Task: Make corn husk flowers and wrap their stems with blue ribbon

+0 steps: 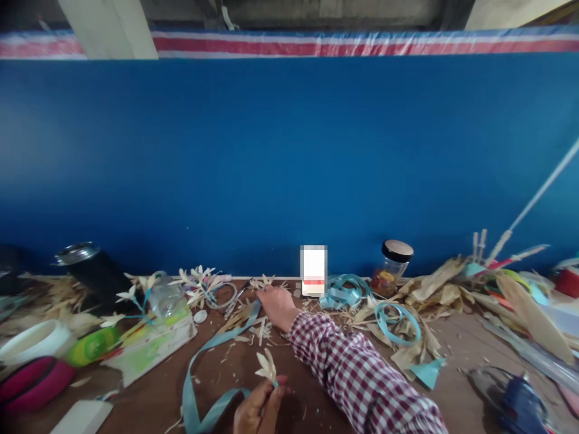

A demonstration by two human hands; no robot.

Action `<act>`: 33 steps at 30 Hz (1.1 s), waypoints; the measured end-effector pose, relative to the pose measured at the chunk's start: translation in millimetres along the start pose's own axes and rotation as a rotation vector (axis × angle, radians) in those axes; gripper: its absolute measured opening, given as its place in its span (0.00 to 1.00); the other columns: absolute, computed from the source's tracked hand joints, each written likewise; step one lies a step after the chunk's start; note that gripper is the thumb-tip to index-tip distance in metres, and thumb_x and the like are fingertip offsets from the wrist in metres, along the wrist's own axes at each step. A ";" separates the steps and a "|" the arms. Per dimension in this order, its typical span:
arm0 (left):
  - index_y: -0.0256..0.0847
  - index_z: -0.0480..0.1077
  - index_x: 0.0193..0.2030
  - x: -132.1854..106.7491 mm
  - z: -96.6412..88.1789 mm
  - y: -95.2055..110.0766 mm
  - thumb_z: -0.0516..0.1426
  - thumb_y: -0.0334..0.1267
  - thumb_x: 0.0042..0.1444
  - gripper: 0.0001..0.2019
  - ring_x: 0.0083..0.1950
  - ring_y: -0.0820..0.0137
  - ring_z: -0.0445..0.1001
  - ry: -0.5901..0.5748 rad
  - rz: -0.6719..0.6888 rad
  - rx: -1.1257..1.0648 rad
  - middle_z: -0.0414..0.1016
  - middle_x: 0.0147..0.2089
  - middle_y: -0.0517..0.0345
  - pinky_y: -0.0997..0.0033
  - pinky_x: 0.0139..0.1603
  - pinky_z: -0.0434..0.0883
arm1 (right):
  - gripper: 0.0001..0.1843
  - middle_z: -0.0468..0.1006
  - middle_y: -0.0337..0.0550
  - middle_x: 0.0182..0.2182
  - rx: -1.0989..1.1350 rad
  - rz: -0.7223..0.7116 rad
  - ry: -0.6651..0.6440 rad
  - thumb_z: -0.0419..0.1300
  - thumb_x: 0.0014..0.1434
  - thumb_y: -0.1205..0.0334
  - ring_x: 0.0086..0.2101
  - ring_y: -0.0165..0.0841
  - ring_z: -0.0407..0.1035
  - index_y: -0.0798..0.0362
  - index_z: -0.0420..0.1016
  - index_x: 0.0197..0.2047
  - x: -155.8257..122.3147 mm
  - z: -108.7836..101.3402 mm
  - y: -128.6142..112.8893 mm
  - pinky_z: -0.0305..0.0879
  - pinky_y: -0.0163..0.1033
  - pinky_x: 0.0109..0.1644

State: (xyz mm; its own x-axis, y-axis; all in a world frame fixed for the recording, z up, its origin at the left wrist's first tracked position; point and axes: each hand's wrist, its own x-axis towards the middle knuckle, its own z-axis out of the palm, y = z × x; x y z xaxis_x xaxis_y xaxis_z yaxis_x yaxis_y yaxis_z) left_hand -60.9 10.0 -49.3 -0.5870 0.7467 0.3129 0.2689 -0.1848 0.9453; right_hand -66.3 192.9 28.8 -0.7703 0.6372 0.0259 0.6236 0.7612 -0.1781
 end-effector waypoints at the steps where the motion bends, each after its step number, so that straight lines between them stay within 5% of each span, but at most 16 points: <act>1: 0.41 0.75 0.29 -0.5 0.0 0.5 0.55 0.49 0.54 0.15 0.24 0.71 0.74 -0.011 0.005 0.006 0.76 0.23 0.58 0.77 0.27 0.69 | 0.18 0.74 0.50 0.43 0.008 -0.006 0.007 0.47 0.60 0.70 0.39 0.39 0.71 0.50 0.69 0.50 0.6 0.4 0.0 0.65 0.40 0.39; 8: 0.38 0.72 0.26 -2.3 0.6 4.2 0.53 0.46 0.56 0.15 0.22 0.73 0.68 -0.013 0.002 0.083 0.71 0.21 0.58 0.77 0.26 0.65 | 0.13 0.77 0.48 0.36 0.112 -0.014 0.055 0.48 0.60 0.66 0.36 0.38 0.71 0.52 0.74 0.39 16.1 -9.0 0.3 0.62 0.37 0.36; 15: 0.39 0.67 0.25 -3.0 -3.0 -1.0 0.52 0.41 0.57 0.13 0.23 0.74 0.67 -0.007 0.117 0.103 0.67 0.21 0.59 0.78 0.25 0.63 | 0.15 0.77 0.48 0.40 0.283 -0.034 0.097 0.49 0.59 0.67 0.38 0.35 0.70 0.54 0.71 0.47 57.5 -31.6 -23.2 0.60 0.34 0.37; 19: 0.39 0.66 0.24 -1.8 -4.9 -0.8 0.51 0.41 0.57 0.13 0.23 0.74 0.66 -0.009 0.144 0.128 0.65 0.20 0.60 0.78 0.26 0.62 | 0.25 0.77 0.45 0.43 0.369 -0.125 0.039 0.53 0.59 0.61 0.38 0.30 0.71 0.51 0.58 0.60 67.8 -29.8 -35.2 0.62 0.31 0.38; 25: 0.39 0.66 0.25 -5.8 -1.0 4.5 0.53 0.40 0.55 0.11 0.23 0.74 0.66 -0.007 0.056 0.123 0.67 0.22 0.59 0.77 0.26 0.62 | 0.09 0.78 0.50 0.36 0.289 -0.080 -0.067 0.58 0.54 0.65 0.38 0.39 0.71 0.55 0.75 0.40 44.3 -7.9 -18.2 0.61 0.38 0.40; 33: 0.39 0.66 0.25 -6.2 0.4 10.3 0.53 0.39 0.55 0.10 0.23 0.74 0.67 -0.026 -0.005 0.068 0.70 0.23 0.58 0.77 0.25 0.63 | 0.07 0.78 0.42 0.36 0.283 -0.054 -0.111 0.60 0.51 0.65 0.38 0.35 0.71 0.51 0.75 0.36 8.8 6.8 -12.3 0.59 0.34 0.39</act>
State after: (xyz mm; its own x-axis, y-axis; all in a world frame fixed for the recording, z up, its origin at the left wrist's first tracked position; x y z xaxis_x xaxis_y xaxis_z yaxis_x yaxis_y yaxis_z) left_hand -54.3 3.7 -41.6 -0.5686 0.7640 0.3049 0.3174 -0.1381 0.9382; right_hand -81.6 188.3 24.5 -0.8212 0.5673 -0.0620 0.5310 0.7198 -0.4471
